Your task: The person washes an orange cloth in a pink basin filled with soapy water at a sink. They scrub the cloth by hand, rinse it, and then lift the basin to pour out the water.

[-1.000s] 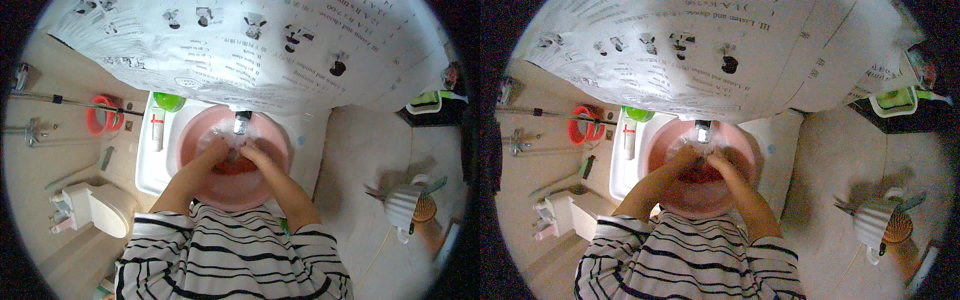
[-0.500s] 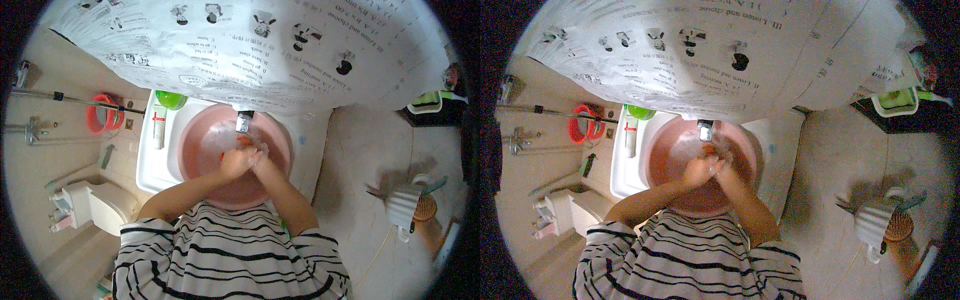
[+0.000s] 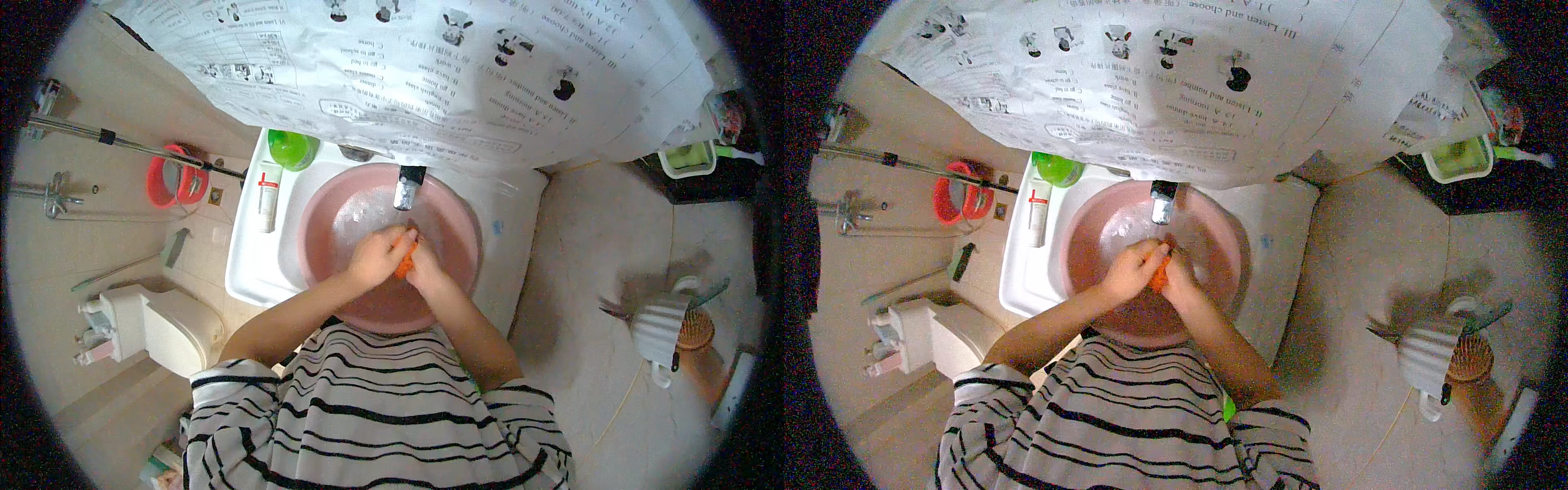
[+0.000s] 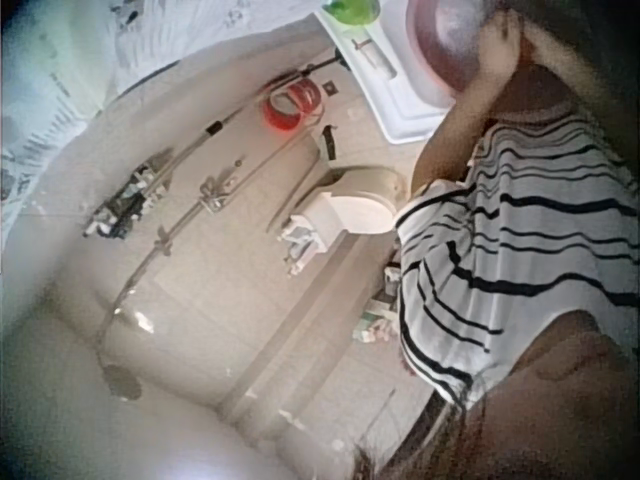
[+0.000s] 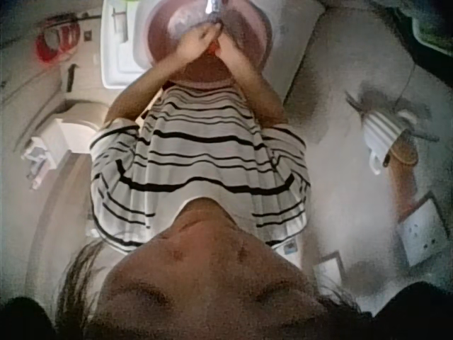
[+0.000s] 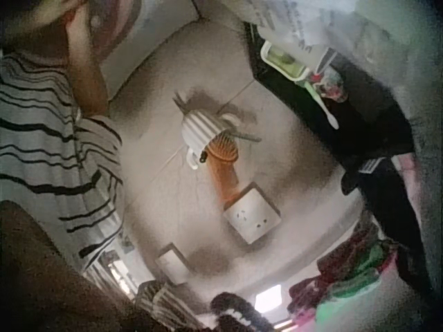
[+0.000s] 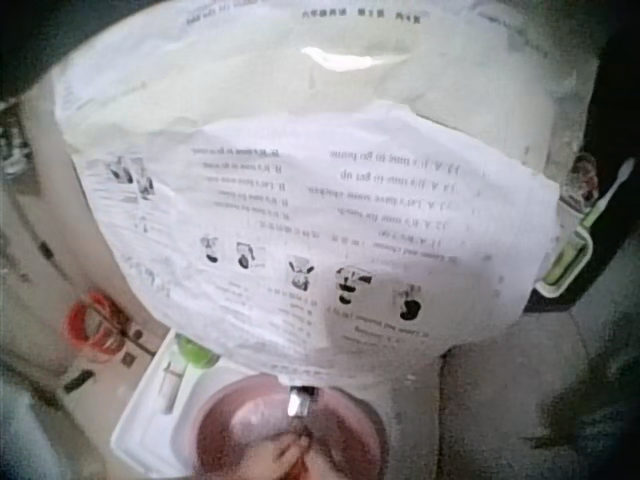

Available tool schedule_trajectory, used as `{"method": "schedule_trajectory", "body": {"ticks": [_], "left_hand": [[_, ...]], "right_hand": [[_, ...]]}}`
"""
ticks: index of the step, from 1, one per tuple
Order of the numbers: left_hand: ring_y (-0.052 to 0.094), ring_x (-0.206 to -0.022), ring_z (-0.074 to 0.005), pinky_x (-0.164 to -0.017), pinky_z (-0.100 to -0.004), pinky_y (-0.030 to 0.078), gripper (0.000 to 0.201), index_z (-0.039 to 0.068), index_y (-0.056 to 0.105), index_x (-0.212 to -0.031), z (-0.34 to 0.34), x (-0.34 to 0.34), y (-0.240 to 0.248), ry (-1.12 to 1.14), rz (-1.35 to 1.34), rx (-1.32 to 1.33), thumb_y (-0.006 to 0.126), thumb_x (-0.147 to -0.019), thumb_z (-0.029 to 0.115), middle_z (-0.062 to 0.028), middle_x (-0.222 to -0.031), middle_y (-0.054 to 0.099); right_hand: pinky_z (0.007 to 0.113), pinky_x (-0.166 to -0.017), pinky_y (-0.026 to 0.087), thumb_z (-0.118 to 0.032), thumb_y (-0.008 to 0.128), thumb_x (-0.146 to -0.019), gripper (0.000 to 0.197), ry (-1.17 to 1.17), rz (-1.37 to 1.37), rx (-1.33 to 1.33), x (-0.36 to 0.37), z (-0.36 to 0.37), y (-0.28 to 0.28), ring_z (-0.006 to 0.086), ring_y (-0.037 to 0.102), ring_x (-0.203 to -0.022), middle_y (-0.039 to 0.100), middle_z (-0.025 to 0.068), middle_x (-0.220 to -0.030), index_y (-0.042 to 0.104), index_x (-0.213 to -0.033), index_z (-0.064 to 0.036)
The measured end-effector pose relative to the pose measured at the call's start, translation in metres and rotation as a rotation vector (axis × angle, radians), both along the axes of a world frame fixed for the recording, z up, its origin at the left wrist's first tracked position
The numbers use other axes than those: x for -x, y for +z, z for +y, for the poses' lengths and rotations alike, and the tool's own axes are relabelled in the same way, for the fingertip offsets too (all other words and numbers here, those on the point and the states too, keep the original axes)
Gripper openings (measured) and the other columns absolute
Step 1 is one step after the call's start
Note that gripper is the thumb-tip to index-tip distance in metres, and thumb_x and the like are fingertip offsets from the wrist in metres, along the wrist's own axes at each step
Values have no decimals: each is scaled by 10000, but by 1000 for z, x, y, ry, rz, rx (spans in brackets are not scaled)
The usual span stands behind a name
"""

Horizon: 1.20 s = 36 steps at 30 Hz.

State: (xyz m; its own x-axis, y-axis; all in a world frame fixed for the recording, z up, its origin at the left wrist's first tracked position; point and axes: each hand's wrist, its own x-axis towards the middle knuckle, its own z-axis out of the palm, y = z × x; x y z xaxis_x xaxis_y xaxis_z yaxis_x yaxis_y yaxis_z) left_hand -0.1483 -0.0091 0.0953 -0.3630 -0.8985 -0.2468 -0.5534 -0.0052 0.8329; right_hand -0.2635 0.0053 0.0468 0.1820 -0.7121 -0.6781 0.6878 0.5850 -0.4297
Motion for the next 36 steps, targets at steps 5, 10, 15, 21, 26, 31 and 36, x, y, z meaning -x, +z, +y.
{"method": "schedule_trajectory", "body": {"ticks": [5,10,15,21,26,31,36], "left_hand": [[525,-1010,-168,-862,-295,427,202,72,584,-1062,-22,-35,-8,453,665,-457,549,-868,114,-37,-1090,556],[410,-1131,-355,-952,-442,372,370,82,552,-1137,-33,-50,-83,106,-347,144,599,-775,145,-183,-1261,403],[414,-1163,-356,-962,-437,362,477,57,541,-1169,-44,-10,-137,-290,-601,70,428,-877,417,-181,-1280,418],[498,-951,-303,-805,-403,423,392,46,575,-1046,-52,-19,-171,-9,-462,-156,464,-877,382,-137,-1077,508],[568,-775,-259,-674,-374,474,341,37,603,-943,-28,33,-172,391,11,-169,494,-877,353,-101,-908,583],[621,-636,-260,-591,-376,511,300,59,638,-865,-5,35,-78,17,245,125,514,-871,331,-101,-762,639],[592,-587,-363,-551,-454,492,305,128,659,-783,-10,-1,-40,-176,-104,477,477,-873,356,-171,-687,613]], "right_hand": [[349,-898,446,-338,400,-948,331,105,99,-112,25,5,35,205,568,-1000,575,70,-1058,497,-1100,-60],[325,-849,429,-210,618,-807,338,484,1222,146,44,-16,-5,261,564,-969,592,109,-1027,547,-1075,-16],[415,-849,428,-167,630,-743,321,542,1221,281,26,-38,-78,362,551,-966,585,176,-1037,561,-1021,-21],[438,-868,431,-340,533,-820,409,995,1400,-7,24,-39,-90,356,551,-1018,572,191,-1095,525,-1075,-20],[432,-856,444,-326,535,-831,380,575,1106,-50,24,-42,-148,334,561,-1001,580,167,-1085,533,-1067,-28],[426,-844,457,-311,537,-842,350,94,236,-91,34,-34,-133,311,571,-985,587,144,-1075,541,-1058,-36],[421,-833,471,-297,539,-852,321,-56,-167,-109,0,-10,-43,289,581,-968,594,120,-1065,549,-1050,-44]]}}
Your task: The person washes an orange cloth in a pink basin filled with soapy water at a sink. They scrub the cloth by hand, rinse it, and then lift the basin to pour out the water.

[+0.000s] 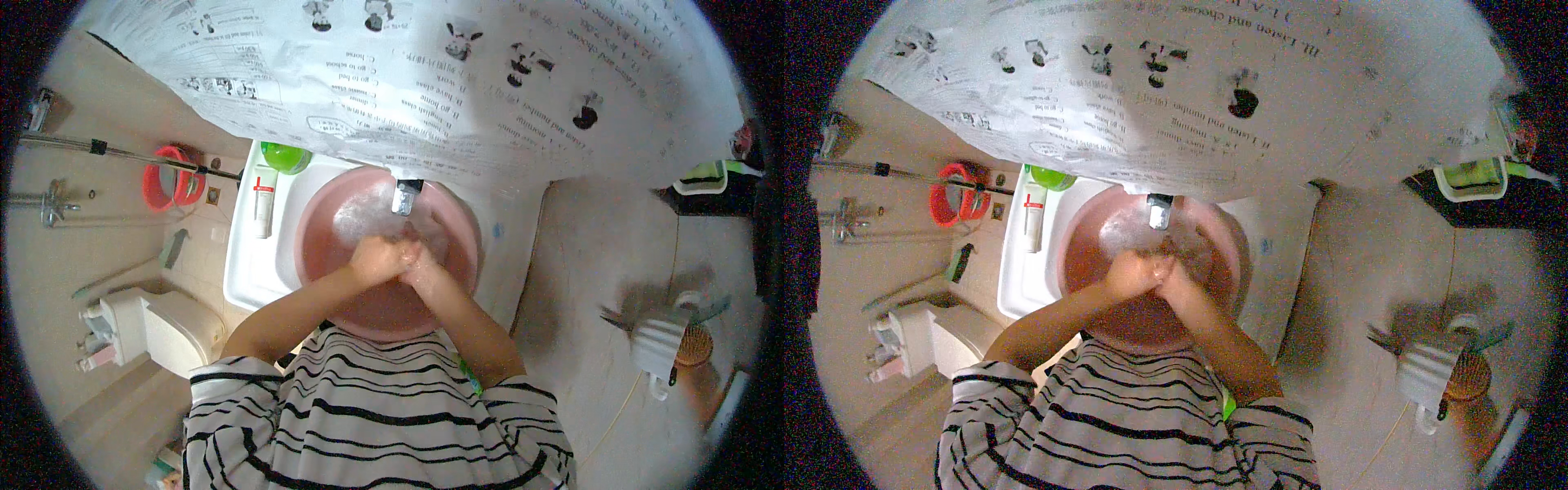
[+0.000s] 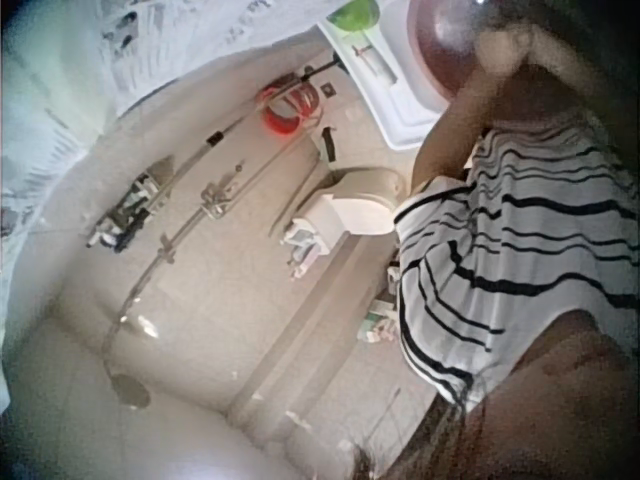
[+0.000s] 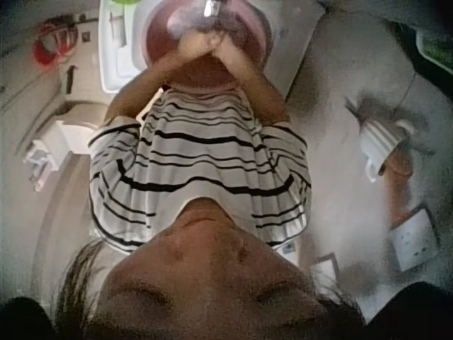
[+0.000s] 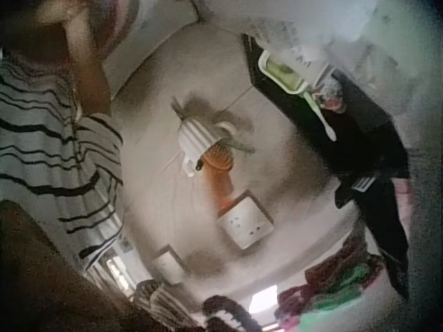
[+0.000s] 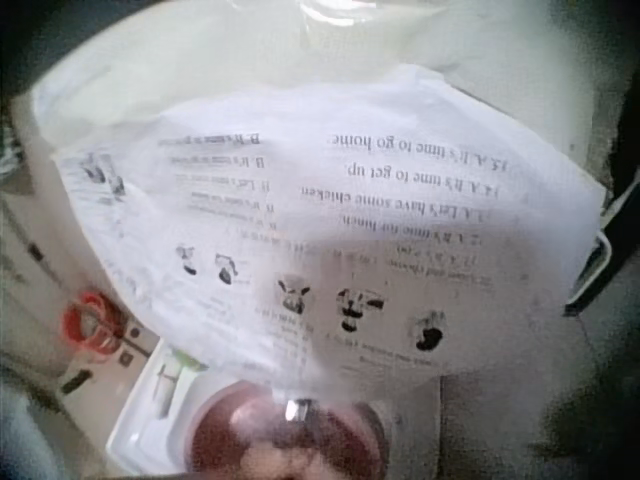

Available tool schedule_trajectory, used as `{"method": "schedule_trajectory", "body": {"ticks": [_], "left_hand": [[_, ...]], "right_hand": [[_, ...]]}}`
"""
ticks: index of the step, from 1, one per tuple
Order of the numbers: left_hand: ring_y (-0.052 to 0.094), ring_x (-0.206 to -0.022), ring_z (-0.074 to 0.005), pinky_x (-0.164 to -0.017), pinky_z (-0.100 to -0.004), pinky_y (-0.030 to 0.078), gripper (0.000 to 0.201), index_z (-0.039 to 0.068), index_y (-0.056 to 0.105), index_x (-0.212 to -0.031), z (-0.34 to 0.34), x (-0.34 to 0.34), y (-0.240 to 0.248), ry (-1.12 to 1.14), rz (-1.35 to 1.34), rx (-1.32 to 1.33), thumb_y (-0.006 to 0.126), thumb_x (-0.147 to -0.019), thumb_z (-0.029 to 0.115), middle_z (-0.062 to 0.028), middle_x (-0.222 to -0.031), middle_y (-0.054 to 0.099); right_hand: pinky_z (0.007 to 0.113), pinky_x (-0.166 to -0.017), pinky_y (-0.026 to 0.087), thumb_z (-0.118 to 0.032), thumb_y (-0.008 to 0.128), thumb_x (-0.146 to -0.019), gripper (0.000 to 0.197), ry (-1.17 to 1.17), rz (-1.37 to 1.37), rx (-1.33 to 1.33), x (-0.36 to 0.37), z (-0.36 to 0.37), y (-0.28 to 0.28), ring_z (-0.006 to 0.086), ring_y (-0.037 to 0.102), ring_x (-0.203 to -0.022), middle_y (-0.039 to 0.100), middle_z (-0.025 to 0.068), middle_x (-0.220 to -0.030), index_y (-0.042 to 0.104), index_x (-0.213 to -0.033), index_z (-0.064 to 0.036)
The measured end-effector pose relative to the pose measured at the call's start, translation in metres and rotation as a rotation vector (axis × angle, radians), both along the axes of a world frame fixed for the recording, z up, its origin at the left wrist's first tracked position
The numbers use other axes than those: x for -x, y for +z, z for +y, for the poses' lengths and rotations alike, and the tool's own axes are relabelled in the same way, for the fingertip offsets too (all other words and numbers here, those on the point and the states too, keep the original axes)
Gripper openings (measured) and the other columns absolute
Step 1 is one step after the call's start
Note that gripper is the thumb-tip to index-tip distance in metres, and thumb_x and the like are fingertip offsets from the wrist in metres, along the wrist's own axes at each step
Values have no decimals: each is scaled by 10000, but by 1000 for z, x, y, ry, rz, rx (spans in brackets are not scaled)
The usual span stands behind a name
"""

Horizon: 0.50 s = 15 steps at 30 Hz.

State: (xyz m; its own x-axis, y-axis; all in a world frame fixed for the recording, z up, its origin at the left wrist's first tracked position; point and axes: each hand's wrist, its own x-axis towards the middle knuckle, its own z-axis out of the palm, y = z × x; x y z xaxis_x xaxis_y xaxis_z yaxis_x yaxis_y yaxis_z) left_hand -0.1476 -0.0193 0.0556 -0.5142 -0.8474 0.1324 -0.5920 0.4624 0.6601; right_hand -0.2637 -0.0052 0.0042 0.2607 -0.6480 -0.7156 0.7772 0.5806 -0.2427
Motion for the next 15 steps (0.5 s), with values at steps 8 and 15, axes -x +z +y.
{"method": "schedule_trajectory", "body": {"ticks": [8,15], "left_hand": [[576,-916,-215,-802,-325,451,244,35,608,-1008,-18,-32,51,124,411,-612,532,-883,230,-126,-971,615],[501,-1035,-151,-900,-284,398,249,15,566,-1061,-26,-77,115,187,704,-703,604,-822,74,-48,-1060,566]], "right_hand": [[292,-655,453,-403,464,-915,308,208,596,154,31,-6,104,151,537,-776,556,17,-923,544,-938,-106],[256,-615,385,-350,509,-905,296,367,1056,659,79,-12,140,103,454,-693,518,4,-775,560,-798,-78]]}}
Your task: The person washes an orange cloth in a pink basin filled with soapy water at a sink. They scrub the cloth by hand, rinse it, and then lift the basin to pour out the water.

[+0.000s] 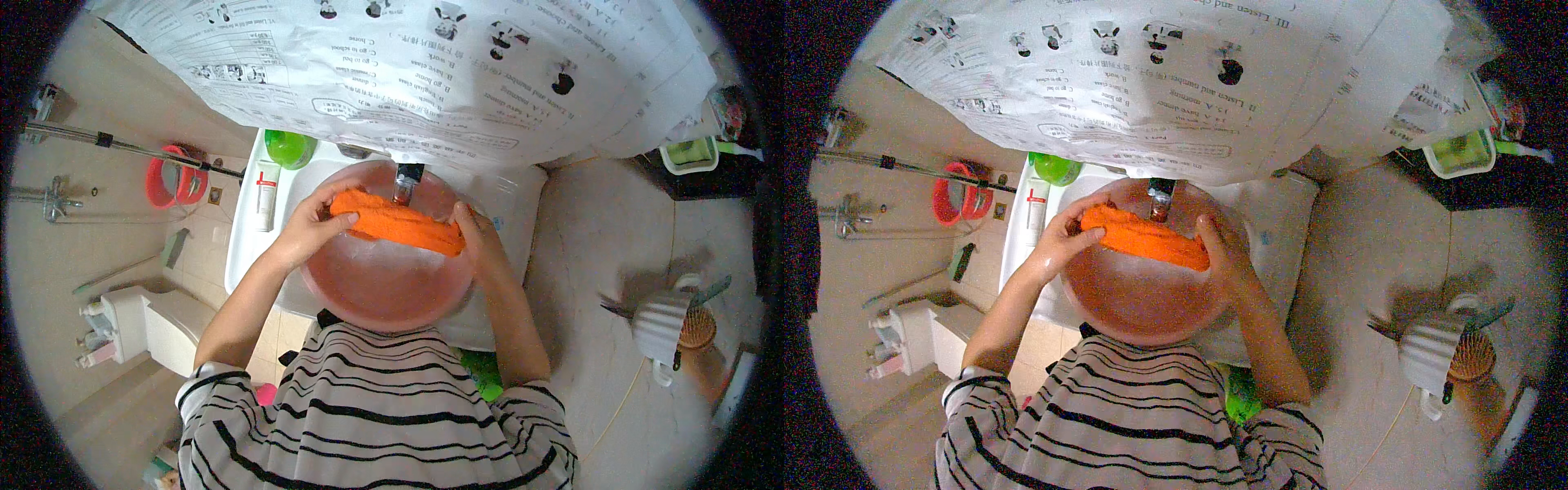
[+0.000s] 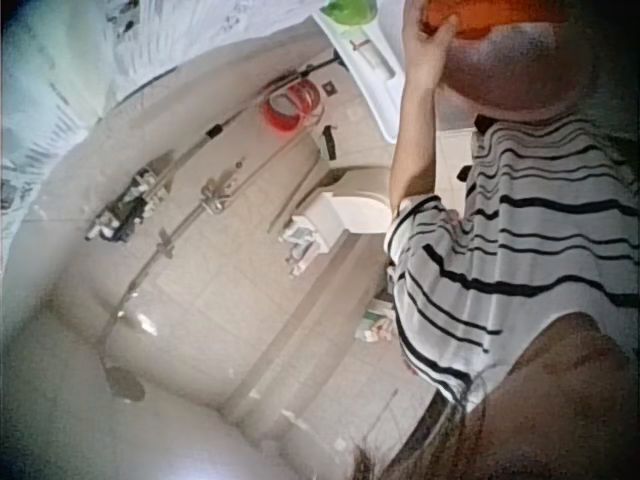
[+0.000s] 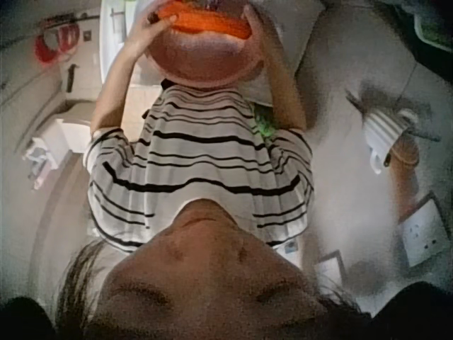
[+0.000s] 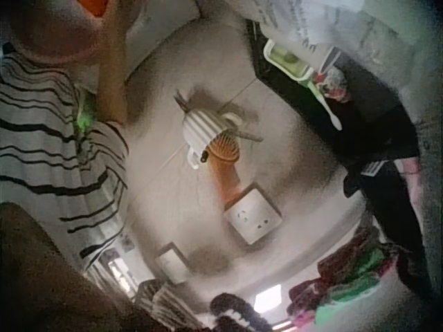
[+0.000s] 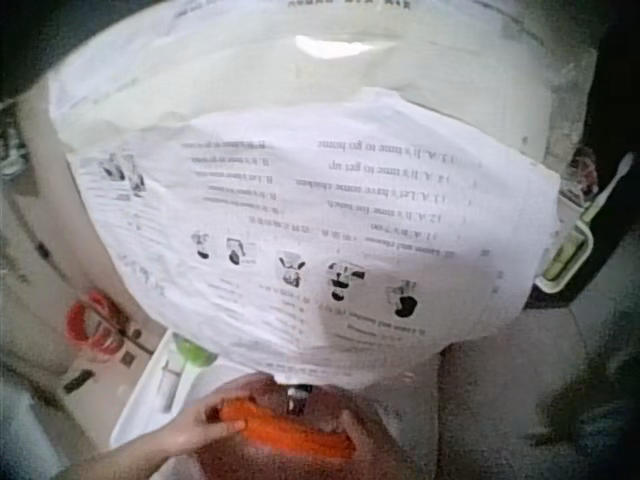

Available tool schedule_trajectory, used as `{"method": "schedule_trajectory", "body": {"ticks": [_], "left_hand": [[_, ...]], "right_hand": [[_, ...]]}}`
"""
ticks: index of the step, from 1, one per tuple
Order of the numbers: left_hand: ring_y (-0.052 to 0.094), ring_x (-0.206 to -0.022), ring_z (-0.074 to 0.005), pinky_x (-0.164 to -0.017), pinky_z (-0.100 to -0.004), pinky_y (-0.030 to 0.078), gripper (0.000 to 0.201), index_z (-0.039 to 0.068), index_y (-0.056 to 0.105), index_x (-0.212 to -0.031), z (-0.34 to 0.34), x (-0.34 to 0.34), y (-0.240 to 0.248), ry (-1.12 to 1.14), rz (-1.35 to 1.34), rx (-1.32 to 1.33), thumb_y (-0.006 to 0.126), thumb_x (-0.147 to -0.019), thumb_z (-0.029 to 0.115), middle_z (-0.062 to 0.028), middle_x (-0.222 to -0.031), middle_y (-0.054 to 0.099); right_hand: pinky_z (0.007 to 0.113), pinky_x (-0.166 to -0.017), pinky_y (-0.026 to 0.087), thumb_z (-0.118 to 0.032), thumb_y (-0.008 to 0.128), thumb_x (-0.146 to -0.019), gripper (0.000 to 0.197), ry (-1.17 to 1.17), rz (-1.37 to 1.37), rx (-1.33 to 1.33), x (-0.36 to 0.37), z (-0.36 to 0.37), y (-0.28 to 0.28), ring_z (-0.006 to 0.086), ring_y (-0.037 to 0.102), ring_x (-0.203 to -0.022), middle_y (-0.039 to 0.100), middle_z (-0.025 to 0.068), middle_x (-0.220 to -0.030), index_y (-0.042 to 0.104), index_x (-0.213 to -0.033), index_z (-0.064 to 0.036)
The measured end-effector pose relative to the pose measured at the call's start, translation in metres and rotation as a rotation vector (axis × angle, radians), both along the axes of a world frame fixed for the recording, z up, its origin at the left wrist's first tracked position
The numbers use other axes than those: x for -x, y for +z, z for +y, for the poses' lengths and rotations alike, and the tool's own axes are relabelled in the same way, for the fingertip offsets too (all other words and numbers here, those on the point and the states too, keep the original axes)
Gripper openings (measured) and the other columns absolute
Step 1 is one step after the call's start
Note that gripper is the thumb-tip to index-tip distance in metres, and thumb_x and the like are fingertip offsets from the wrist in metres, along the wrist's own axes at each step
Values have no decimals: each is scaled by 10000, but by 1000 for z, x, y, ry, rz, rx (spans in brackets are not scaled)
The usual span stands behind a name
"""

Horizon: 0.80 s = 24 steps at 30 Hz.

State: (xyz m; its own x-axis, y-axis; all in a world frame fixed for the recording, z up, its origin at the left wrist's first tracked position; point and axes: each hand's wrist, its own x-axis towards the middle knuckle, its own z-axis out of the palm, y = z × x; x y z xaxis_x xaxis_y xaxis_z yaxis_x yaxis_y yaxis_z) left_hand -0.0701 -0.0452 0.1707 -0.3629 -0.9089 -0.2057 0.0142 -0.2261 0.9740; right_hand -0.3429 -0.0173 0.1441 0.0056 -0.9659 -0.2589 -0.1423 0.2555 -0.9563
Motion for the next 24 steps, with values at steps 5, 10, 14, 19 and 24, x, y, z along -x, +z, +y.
{"method": "schedule_trajectory", "body": {"ticks": [5,10,14,19,24], "left_hand": [[562,-959,-231,-833,-332,436,210,50,597,-1009,10,-12,-40,-502,-433,194,594,-801,80,-109,-1047,589],[562,-974,-327,-847,-401,432,254,109,586,-1071,10,1,-139,-738,-679,254,516,-841,191,-155,-1098,575],[544,-1020,-344,-896,-419,411,331,132,524,-1173,-7,35,-209,-328,-1133,455,453,-863,222,-188,-1118,560],[566,-989,-321,-867,-410,434,321,75,550,-1122,-29,55,-211,-427,-1134,120,487,-851,235,-202,-1072,580],[592,-931,-286,-814,-397,457,312,52,578,-1061,-25,71,-235,-296,-1031,-10,504,-852,272,-175,-1018,608]], "right_hand": [[287,-737,427,-301,521,-897,295,256,440,-87,-11,24,-48,142,532,-811,587,61,-866,590,-927,-16],[339,-851,418,-243,618,-817,263,599,601,-242,-29,31,-98,254,540,-929,575,136,-986,595,-943,-13],[365,-866,413,-234,626,-796,289,251,585,-80,-26,-10,-155,278,504,-1024,542,145,-1101,580,-1009,-44],[357,-804,422,-281,602,-799,335,104,435,-415,-39,-11,-178,232,504,-942,560,104,-1015,578,-1027,-36],[348,-748,433,-347,599,-808,402,-220,177,-609,-36,-17,-236,201,505,-893,566,86,-968,576,-1058,-34]]}}
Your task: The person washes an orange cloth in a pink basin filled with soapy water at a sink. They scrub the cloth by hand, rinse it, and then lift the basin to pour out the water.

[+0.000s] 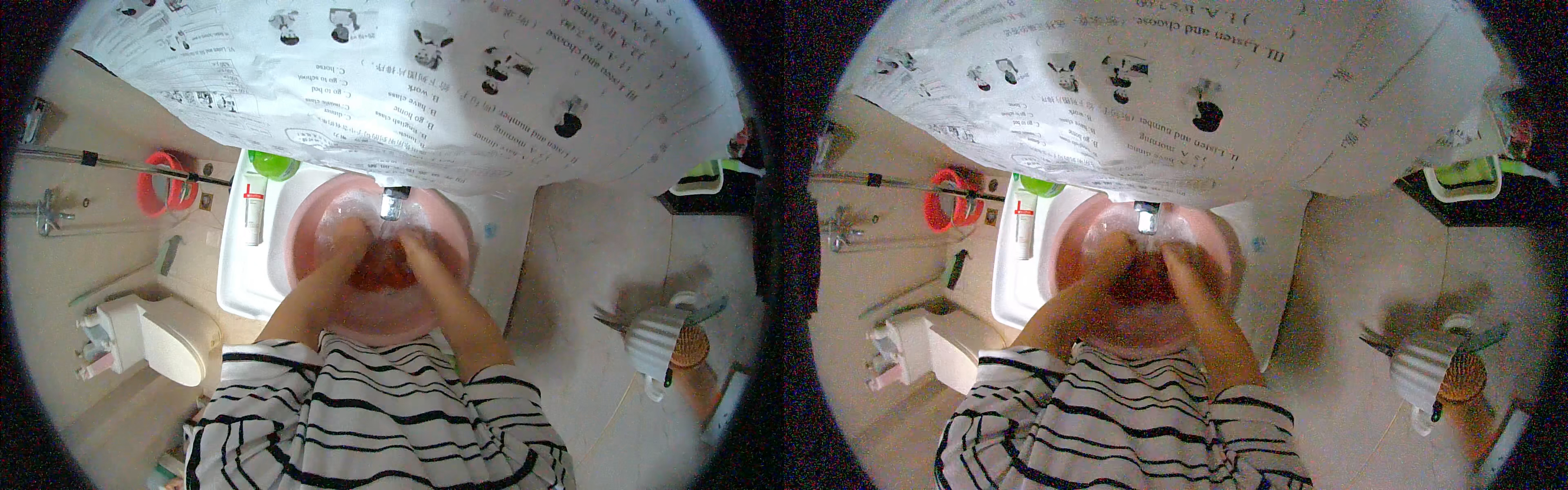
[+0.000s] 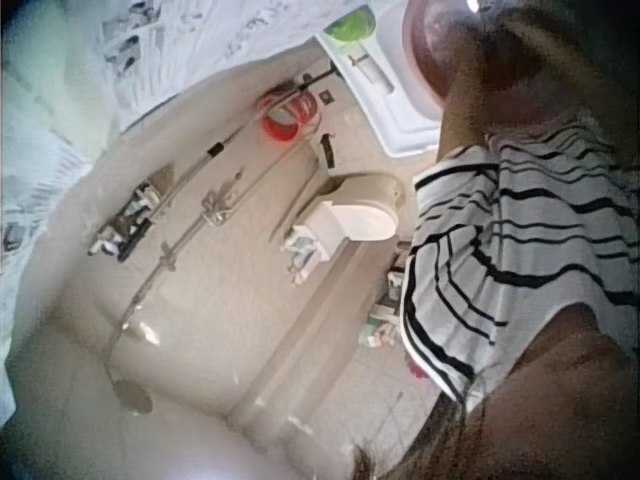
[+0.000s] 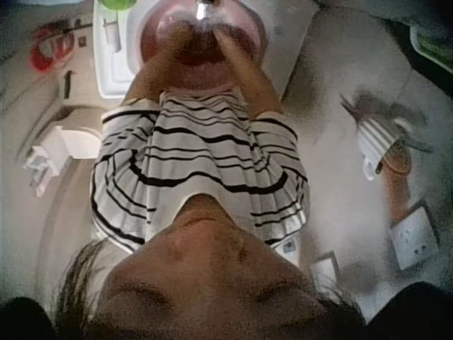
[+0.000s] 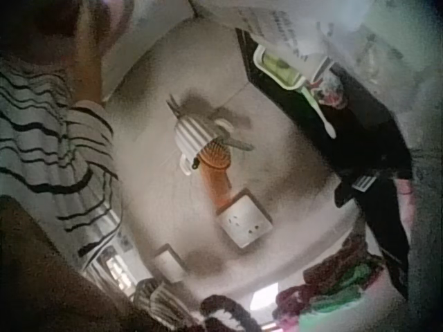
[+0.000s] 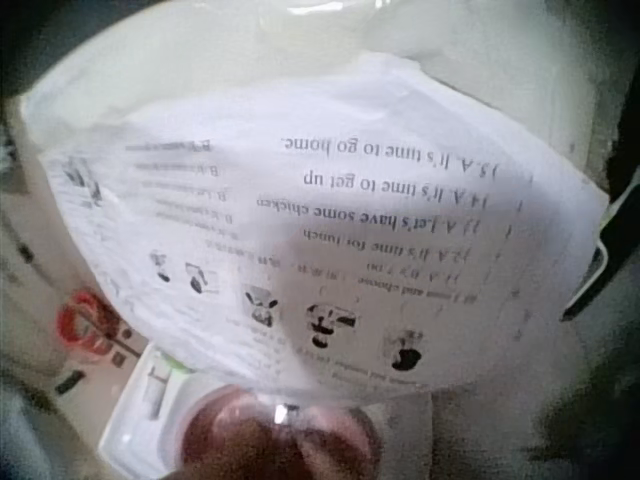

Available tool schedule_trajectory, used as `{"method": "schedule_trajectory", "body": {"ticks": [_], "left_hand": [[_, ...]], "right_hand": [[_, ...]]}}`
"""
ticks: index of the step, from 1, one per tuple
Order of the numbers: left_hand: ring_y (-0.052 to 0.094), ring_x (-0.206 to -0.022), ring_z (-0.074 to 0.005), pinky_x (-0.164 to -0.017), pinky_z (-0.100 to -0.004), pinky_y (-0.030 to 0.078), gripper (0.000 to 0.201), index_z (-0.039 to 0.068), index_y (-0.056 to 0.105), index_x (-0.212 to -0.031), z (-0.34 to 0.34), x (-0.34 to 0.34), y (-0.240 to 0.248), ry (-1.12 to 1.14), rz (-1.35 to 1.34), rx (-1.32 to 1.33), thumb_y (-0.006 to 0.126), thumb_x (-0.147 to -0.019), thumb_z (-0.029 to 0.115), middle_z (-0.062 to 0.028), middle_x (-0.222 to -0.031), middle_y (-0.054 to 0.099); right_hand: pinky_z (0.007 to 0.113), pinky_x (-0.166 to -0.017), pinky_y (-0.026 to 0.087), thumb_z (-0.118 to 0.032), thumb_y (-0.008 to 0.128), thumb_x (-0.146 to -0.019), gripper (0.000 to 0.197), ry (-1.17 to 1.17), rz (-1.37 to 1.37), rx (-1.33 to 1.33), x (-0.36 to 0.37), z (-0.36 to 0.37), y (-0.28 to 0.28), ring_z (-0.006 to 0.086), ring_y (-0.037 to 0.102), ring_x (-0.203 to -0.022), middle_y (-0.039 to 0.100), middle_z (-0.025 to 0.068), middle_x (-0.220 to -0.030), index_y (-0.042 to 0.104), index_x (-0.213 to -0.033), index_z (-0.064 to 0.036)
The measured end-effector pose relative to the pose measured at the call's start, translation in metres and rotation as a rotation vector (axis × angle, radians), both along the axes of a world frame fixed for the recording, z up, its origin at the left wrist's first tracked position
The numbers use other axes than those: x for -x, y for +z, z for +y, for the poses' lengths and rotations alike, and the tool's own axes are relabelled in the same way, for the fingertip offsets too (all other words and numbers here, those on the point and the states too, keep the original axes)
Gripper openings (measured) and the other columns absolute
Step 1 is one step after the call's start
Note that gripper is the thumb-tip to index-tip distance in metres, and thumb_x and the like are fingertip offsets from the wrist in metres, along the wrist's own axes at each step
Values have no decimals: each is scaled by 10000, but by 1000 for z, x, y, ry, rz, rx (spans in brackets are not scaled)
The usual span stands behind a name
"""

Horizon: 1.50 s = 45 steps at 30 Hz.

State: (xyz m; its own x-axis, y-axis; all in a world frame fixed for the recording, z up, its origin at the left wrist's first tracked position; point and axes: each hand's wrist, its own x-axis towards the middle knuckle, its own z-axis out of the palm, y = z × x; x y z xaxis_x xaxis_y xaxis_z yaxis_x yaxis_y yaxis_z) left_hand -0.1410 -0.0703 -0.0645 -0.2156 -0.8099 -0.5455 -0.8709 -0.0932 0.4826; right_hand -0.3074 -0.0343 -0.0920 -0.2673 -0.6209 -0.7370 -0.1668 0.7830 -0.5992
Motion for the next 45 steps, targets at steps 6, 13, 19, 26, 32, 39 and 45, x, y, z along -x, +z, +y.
{"method": "schedule_trajectory", "body": {"ticks": [6,13,19,26,32,39,45], "left_hand": [[621,-859,-244,-749,-382,481,327,40,602,-997,42,47,72,280,804,172,513,-859,323,-134,-956,641],[609,-604,-326,-568,-413,495,325,70,626,-772,33,11,112,-4,416,233,504,-853,361,-149,-678,622],[611,-573,-302,-533,-411,496,304,74,642,-727,61,12,141,-102,352,682,514,-842,323,-132,-664,627],[619,-713,-335,-683,-421,489,427,97,670,-901,24,-4,121,3,147,232,417,-890,441,-175,-772,635],[574,-977,-346,-829,-434,454,440,73,608,-1043,6,-34,34,-152,-30,257,385,-903,425,-176,-1073,589],[600,-890,-341,-769,-421,473,435,53,577,-1067,-4,-3,-6,-195,-39,-88,407,-893,414,-163,-1051,593],[616,-815,-324,-716,-417,482,363,62,614,-955,15,23,-7,208,129,50,463,-874,382,-179,-954,612]], "right_hand": [[364,-802,438,-435,536,-829,489,-259,-928,477,-8,14,-13,219,536,-922,581,107,-1023,534,-1145,-62],[370,-848,457,-454,398,-900,494,-98,-2140,262,-37,29,18,197,549,-973,561,61,-1082,452,-1262,-122],[407,-850,466,-399,342,-949,409,-505,-833,-70,-75,32,151,238,551,-1014,546,86,-1156,466,-1213,-112],[411,-895,449,-400,342,-950,415,-444,-949,-15,-62,45,145,250,542,-1047,534,92,-1186,453,-1220,-104],[421,-915,437,-365,384,-932,412,-391,-555,-83,-15,9,97,248,525,-1067,531,115,-1164,455,-1206,-67],[426,-894,449,-362,401,-926,393,22,103,38,8,6,-35,251,540,-1033,551,110,-1120,482,-1171,-66],[420,-892,448,-377,396,-928,403,-6,0,140,-28,-4,-46,246,541,-1026,556,99,-1111,484,-1175,-72]]}}
